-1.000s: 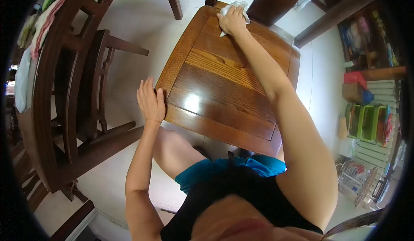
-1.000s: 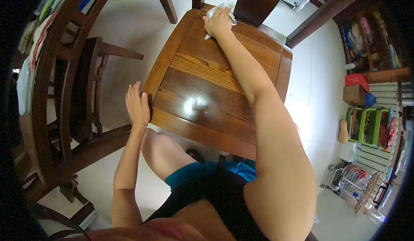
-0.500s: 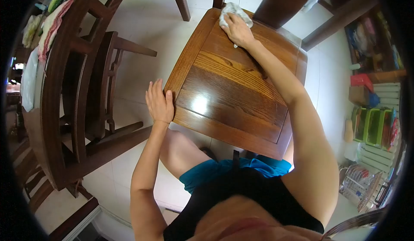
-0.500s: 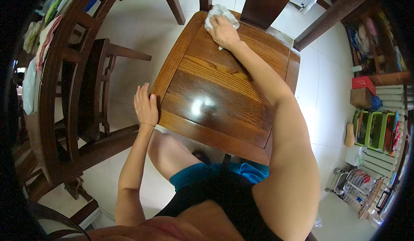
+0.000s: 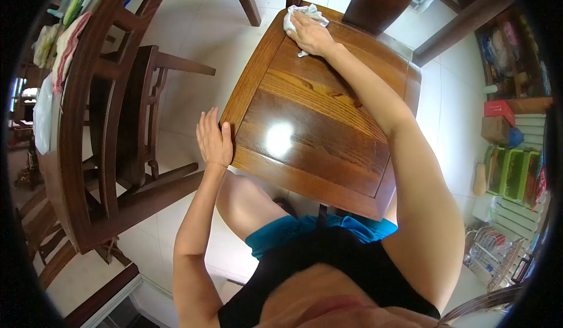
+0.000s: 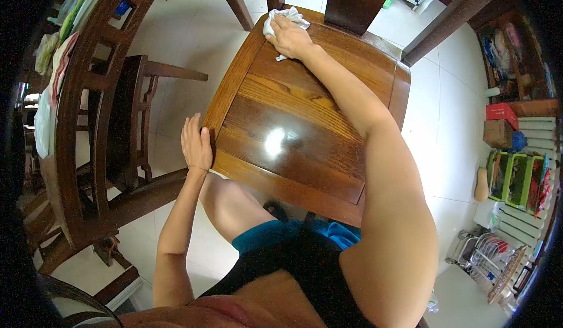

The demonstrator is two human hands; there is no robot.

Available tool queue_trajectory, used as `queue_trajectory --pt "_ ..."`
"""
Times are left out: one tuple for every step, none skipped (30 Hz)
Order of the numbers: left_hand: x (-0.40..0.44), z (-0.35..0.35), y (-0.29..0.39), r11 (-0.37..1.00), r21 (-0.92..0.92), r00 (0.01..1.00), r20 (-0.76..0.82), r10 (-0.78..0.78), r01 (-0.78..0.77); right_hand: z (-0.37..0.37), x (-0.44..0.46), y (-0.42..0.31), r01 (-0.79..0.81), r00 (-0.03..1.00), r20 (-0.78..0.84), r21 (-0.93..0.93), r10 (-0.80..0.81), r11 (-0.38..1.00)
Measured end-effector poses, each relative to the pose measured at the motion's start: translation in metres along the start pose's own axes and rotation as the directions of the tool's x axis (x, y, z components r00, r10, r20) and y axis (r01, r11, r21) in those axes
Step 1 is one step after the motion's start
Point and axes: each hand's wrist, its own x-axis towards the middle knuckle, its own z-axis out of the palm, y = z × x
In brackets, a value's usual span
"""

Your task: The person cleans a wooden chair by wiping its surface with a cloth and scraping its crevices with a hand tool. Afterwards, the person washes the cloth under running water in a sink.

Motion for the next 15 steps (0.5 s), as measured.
queue_trajectory --pt "0.000 0.000 0.000 1.000 0.001 1.000 0.002 -0.002 0.002 0.001 -0.002 -0.001 0.015 1.000 -0.004 -0.022 -0.015 1.000" --pt "-0.002 0.000 0.000 1.000 0.003 1.000 0.008 -0.007 0.007 0.007 0.011 0.001 0.064 0.998 -0.014 0.020 -0.064 0.998" --pt "-0.003 0.000 -0.001 1.000 0.010 1.000 0.010 -0.012 0.012 0.012 0.023 0.000 0.077 0.997 0.006 0.044 -0.078 0.996" --pt "-0.002 0.001 -0.003 1.000 0.015 1.000 0.009 -0.013 0.013 0.020 0.037 -0.001 0.071 0.997 0.002 0.049 -0.072 0.996" --pt "-0.002 0.001 -0.004 1.000 0.018 1.000 0.011 -0.012 0.012 0.027 0.044 -0.004 0.061 0.998 0.000 0.054 -0.061 0.997" --pt "-0.003 -0.001 -0.002 0.999 0.034 1.000 0.021 -0.023 0.022 0.029 0.044 -0.007 0.048 0.999 0.015 0.055 -0.049 0.997" --pt "-0.004 -0.001 -0.002 0.999 0.036 0.999 0.023 -0.028 0.027 0.022 0.040 -0.010 0.032 0.999 0.026 0.054 -0.033 0.998" --pt "-0.005 0.000 -0.004 0.999 0.039 0.999 0.022 -0.033 0.032 0.015 0.032 -0.010 0.005 0.997 0.075 0.047 -0.009 0.999" --pt "-0.003 0.001 -0.005 0.998 0.040 0.999 0.014 -0.039 0.038 0.008 0.018 -0.006 -0.035 0.996 0.082 0.023 0.033 0.999" --pt "-0.004 0.001 -0.005 0.997 0.057 0.998 0.022 -0.060 0.058 0.004 -0.003 0.001 -0.073 0.993 0.094 0.001 0.073 0.997" --pt "-0.004 0.001 -0.004 0.997 0.060 0.998 0.019 -0.057 0.056 -0.001 -0.027 0.009 -0.111 0.988 0.110 -0.020 0.113 0.994" --pt "-0.003 0.001 -0.003 0.997 0.061 0.999 0.017 -0.051 0.050 -0.012 -0.054 0.019 -0.129 0.986 0.098 -0.042 0.133 0.991" --pt "-0.004 0.001 -0.002 0.997 0.063 0.999 0.019 -0.048 0.047 -0.021 -0.083 0.030 -0.148 0.984 0.091 -0.062 0.153 0.987" --pt "-0.004 0.001 -0.002 0.997 0.057 0.999 0.023 -0.049 0.047 -0.027 -0.111 0.042 -0.207 0.974 0.084 -0.044 0.210 0.977" --pt "-0.004 0.001 0.000 0.997 0.057 0.998 0.024 -0.051 0.049 -0.034 -0.138 0.055 -0.263 0.962 0.071 -0.025 0.264 0.965"
